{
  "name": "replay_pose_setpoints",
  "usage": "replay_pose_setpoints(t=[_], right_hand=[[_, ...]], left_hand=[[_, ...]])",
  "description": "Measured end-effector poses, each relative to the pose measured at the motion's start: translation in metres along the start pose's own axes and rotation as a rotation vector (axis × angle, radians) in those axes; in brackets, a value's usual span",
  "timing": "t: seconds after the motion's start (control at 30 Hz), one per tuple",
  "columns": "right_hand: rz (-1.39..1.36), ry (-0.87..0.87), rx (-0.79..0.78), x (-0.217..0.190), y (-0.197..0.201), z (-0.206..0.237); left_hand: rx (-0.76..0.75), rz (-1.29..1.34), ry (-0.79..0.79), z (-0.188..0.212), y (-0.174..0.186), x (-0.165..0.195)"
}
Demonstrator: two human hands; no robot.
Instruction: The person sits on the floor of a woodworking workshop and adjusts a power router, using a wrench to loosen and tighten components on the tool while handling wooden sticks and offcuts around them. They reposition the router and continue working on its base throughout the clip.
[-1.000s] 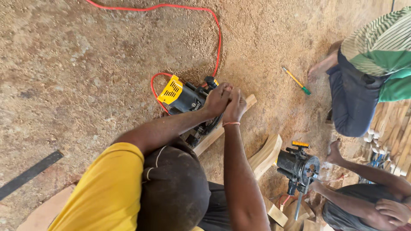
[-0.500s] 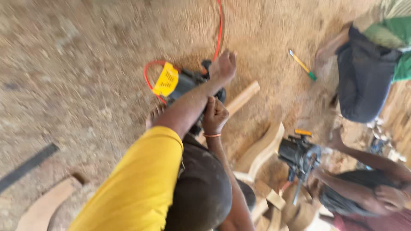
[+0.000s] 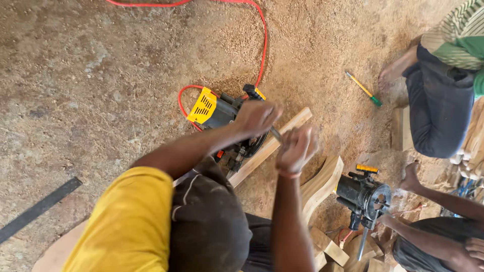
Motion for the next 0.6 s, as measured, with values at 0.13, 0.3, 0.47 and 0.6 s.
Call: replay_pose_setpoints(t=[0.13, 0.3, 0.47, 0.6], right_hand=[[-0.286, -0.626, 0.074, 0.029, -0.012, -0.042], [-0.211, -1.1, 0.062, 0.064, -0.041, -0.063], [-0.144, -1.307, -0.004, 0.108, -0.041, -0.072], [-0.088, -1.358, -0.075, 0.137, -0.035, -0.059]], left_hand=[[0.025, 0.163, -0.476, 0.094, 0.023, -0.003], [-0.215, -0.057, -0.71, 0.125, 0.029, -0.024], [-0.284, -0.097, -0.757, 0.127, 0.028, -0.034], [-0.26, -0.082, -0.773, 0.136, 0.028, -0.042]])
Point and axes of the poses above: each hand's wrist, its own z-axis away from the middle knuckle, its own y-axis out of the back of the hand, x = y × z, the point moved 1 cm from there along -z, towards the middle knuckle, and after that the axes turned 8 degrees about y, right-handed, at the moved point
